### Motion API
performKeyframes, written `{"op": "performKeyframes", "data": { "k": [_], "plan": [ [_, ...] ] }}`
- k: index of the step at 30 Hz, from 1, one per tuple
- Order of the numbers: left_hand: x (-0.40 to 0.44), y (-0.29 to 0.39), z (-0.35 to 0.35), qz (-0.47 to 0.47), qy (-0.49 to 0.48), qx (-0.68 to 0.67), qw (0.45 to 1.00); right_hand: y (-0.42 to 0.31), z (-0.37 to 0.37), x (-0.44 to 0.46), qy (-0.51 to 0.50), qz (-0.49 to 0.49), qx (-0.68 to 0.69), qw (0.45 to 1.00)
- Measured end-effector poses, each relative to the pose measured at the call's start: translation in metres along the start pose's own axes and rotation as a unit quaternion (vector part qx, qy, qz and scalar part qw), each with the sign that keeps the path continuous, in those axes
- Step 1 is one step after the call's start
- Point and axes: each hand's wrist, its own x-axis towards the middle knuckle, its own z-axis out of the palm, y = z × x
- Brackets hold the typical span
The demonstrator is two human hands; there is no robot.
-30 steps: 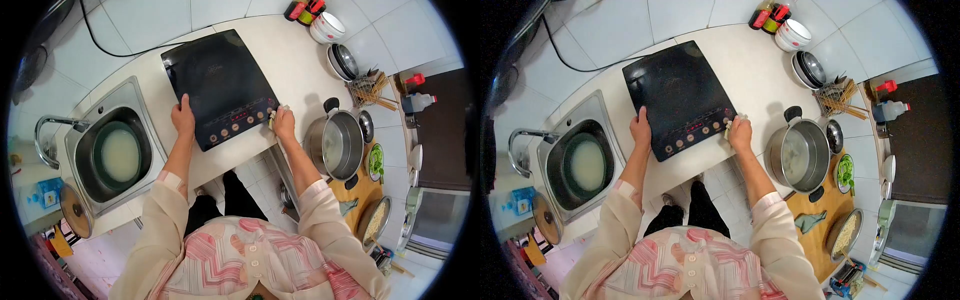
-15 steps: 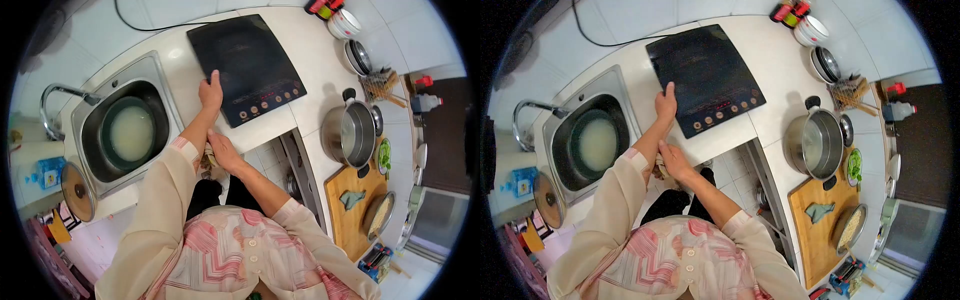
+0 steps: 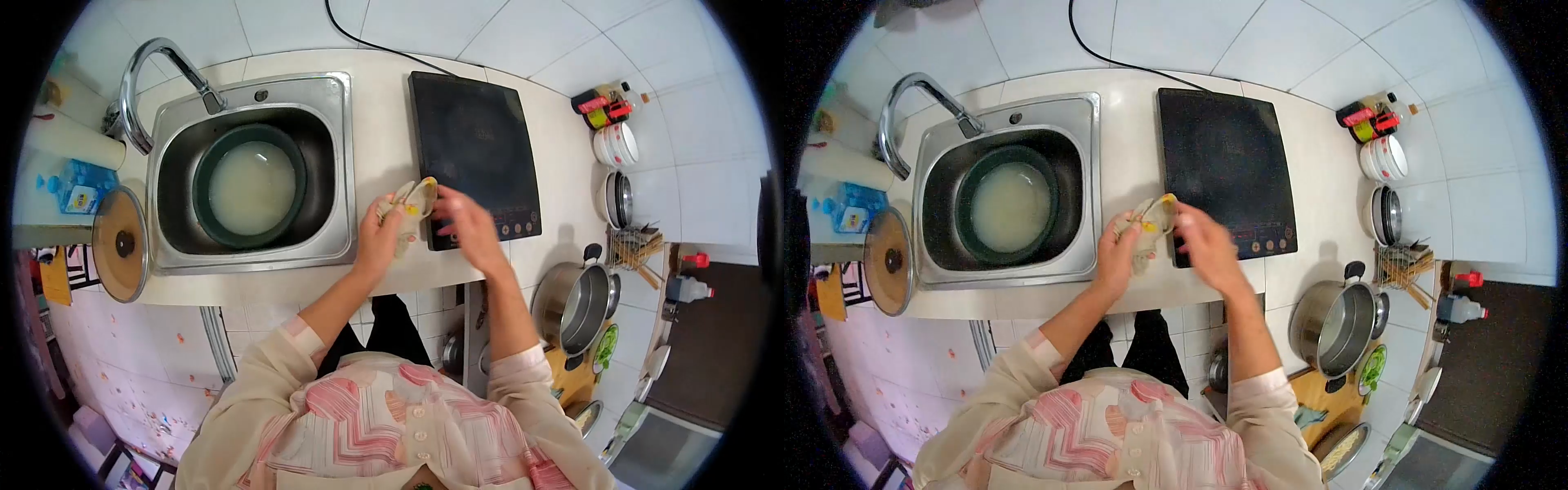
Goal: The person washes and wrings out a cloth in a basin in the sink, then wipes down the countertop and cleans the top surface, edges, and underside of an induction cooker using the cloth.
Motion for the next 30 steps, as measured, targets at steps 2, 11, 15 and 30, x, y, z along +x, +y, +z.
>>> {"op": "performKeyframes", "data": {
  "k": [2, 11, 15, 30],
  "plan": [
    [0.024, 0.011, 0.000, -0.106, 0.043, -0.071, 0.991, 0.021, -0.050, 0.007, 0.142, -0.069, -0.182, 0.970],
    [0.259, 0.021, 0.018, 0.172, 0.125, 0.180, 0.960, 0.133, -0.219, 0.057, 0.198, 0.117, -0.298, 0.926],
    [0.202, 0.001, 0.036, 0.262, 0.152, 0.292, 0.907, 0.115, -0.196, 0.049, 0.153, 0.158, -0.141, 0.965],
    [-0.081, -0.053, -0.008, 0.208, -0.180, 0.399, 0.875, 0.139, -0.205, 0.054, 0.213, 0.140, -0.195, 0.947]
  ]
}}
